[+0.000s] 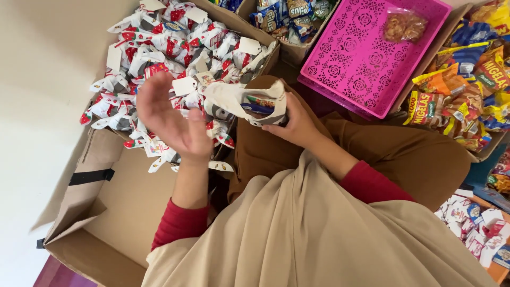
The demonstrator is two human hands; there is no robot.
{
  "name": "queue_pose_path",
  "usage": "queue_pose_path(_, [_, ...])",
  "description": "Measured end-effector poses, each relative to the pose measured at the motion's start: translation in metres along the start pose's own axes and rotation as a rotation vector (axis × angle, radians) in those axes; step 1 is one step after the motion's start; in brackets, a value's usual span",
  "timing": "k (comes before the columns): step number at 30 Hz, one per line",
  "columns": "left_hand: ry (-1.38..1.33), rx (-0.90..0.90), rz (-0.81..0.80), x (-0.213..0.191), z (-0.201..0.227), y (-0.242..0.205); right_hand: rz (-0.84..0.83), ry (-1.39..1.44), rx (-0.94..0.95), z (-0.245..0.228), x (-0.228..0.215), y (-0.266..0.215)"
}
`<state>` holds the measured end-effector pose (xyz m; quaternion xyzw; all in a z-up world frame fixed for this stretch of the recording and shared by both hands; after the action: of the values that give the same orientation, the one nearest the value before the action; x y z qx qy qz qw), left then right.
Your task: Packing individual snack items from a basket into small decorative bags and organizing them.
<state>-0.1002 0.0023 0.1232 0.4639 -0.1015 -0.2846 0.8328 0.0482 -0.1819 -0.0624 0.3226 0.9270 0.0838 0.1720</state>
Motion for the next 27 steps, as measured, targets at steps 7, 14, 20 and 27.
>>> queue_pose_path(7, [-0.367,-0.681,-0.507,0.027,-0.074,-0.081,0.013,0.117,-0.132,-0.055,-0.025,0.017])
queue_pose_path(14, [-0.382,-0.748,-0.518,0.055,-0.090,-0.090,0.174,0.022,-0.133,-0.056,-0.036,0.015])
queue_pose_path(20, [-0.507,-0.690,-0.547,0.071,-0.086,-0.096,0.294,0.062,0.016,-0.045,-0.039,0.006])
queue_pose_path(27, [-0.302,-0.541,-0.601,0.079,-0.039,-0.056,0.272,0.187,-0.005,-0.049,-0.039,0.005])
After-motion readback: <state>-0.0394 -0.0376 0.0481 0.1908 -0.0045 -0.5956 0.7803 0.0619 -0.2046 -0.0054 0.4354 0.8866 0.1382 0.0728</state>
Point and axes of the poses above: each hand's wrist, its own y-axis towards the middle knuckle, its own x-axis out of the palm, z = x × y, the point moved 6 cm from there along y, towards the middle knuckle, and after that the axes turned 5 degrees about -z, right-handed, at the moved point
